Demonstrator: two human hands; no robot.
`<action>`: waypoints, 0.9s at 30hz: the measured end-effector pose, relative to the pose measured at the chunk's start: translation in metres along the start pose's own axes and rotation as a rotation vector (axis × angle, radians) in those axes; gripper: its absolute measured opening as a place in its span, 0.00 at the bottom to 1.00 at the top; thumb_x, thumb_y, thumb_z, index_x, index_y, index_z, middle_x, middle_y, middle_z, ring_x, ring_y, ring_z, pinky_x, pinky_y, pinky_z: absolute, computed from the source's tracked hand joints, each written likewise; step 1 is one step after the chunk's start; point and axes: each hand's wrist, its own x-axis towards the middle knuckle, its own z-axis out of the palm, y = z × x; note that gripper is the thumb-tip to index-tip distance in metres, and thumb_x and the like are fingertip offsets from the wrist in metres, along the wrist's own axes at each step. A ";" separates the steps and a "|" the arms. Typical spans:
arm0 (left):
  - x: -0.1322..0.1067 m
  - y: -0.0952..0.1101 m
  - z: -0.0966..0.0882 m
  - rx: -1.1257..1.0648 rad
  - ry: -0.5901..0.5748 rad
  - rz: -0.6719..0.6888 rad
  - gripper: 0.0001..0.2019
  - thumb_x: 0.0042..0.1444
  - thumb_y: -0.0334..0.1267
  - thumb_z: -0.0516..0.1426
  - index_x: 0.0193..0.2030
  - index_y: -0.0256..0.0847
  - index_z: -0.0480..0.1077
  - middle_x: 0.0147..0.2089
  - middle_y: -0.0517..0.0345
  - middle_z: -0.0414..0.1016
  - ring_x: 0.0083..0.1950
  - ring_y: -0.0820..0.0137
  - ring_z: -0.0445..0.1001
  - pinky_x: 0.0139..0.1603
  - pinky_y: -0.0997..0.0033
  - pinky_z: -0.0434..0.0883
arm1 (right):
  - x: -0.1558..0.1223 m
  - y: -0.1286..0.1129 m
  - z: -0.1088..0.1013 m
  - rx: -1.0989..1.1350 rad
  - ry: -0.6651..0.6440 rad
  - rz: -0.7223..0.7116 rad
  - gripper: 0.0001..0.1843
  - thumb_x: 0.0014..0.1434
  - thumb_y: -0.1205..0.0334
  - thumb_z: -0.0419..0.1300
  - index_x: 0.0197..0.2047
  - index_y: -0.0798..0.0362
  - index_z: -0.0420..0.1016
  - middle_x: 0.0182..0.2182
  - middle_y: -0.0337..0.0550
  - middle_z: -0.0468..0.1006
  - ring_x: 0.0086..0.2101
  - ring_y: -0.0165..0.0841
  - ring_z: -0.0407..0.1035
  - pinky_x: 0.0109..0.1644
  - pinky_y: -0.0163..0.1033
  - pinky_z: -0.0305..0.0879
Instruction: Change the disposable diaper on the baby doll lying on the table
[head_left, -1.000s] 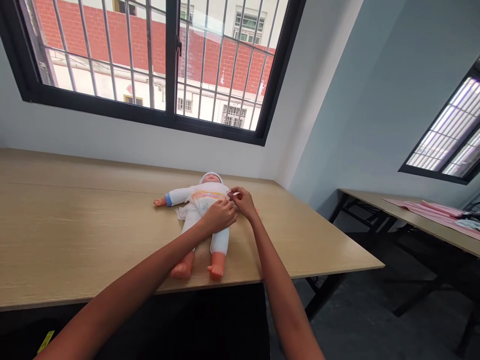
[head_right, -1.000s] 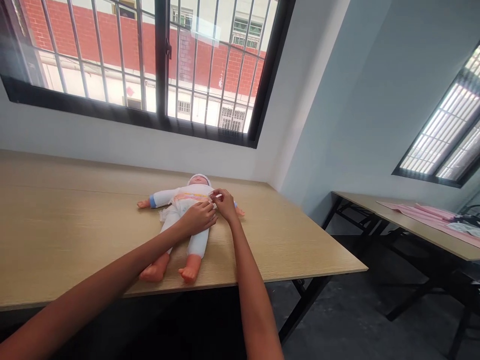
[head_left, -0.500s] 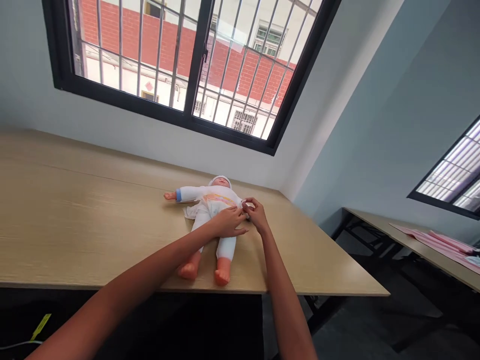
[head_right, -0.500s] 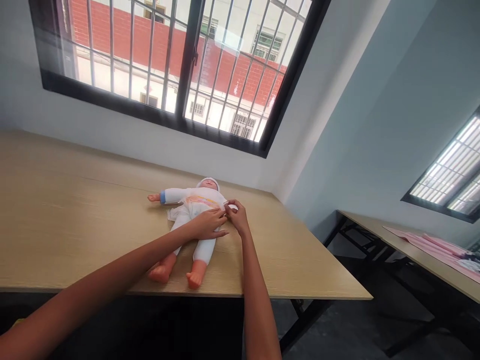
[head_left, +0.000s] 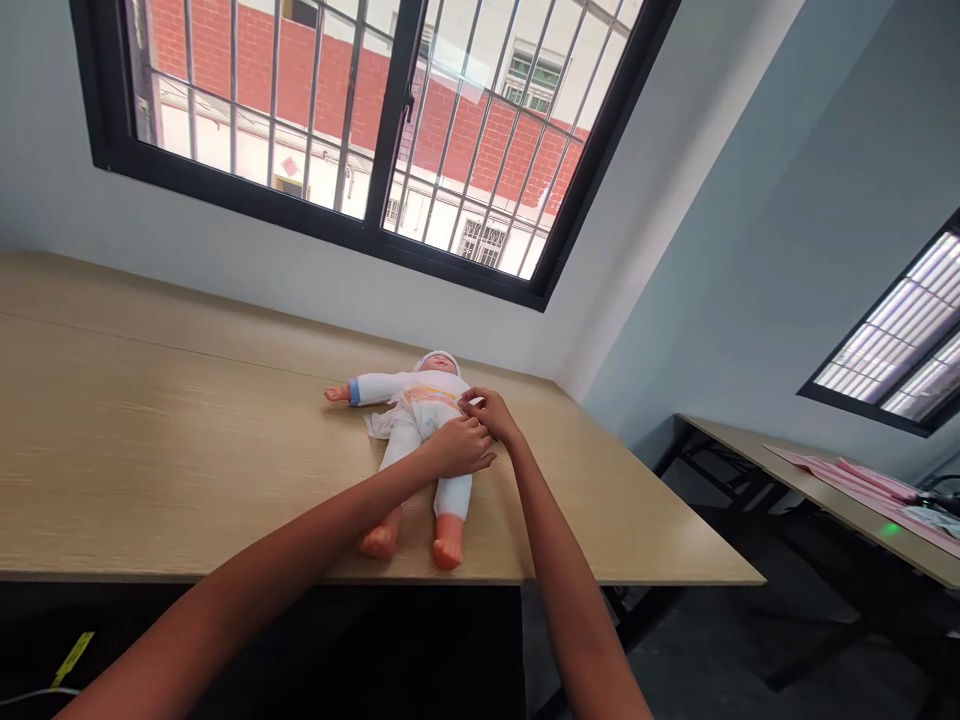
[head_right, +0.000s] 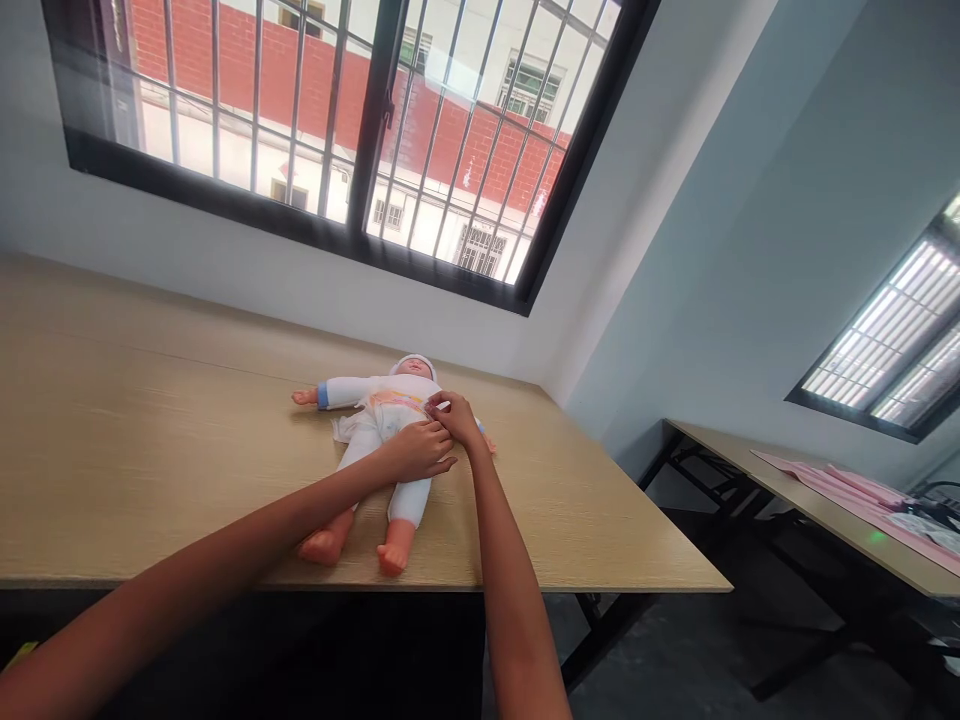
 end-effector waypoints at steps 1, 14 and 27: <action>0.000 0.000 0.001 -0.001 -0.002 0.003 0.14 0.65 0.38 0.50 0.38 0.42 0.77 0.40 0.46 0.79 0.46 0.55 0.74 0.53 0.55 0.68 | 0.000 0.002 0.002 0.023 0.009 0.004 0.13 0.44 0.52 0.66 0.29 0.52 0.76 0.32 0.39 0.77 0.29 0.31 0.68 0.39 0.40 0.67; -0.007 -0.006 0.005 0.013 0.106 -0.199 0.18 0.64 0.46 0.53 0.48 0.33 0.74 0.44 0.42 0.77 0.51 0.53 0.73 0.59 0.49 0.64 | -0.017 0.042 0.014 0.250 0.605 0.100 0.24 0.55 0.37 0.51 0.34 0.52 0.67 0.32 0.42 0.74 0.24 0.28 0.65 0.32 0.37 0.65; -0.041 -0.087 -0.013 -0.370 0.311 -0.572 0.17 0.65 0.40 0.43 0.45 0.39 0.70 0.46 0.46 0.76 0.49 0.59 0.73 0.54 0.59 0.67 | -0.022 0.051 0.016 0.167 0.715 0.149 0.19 0.58 0.45 0.51 0.29 0.52 0.68 0.29 0.42 0.77 0.19 0.29 0.64 0.27 0.36 0.63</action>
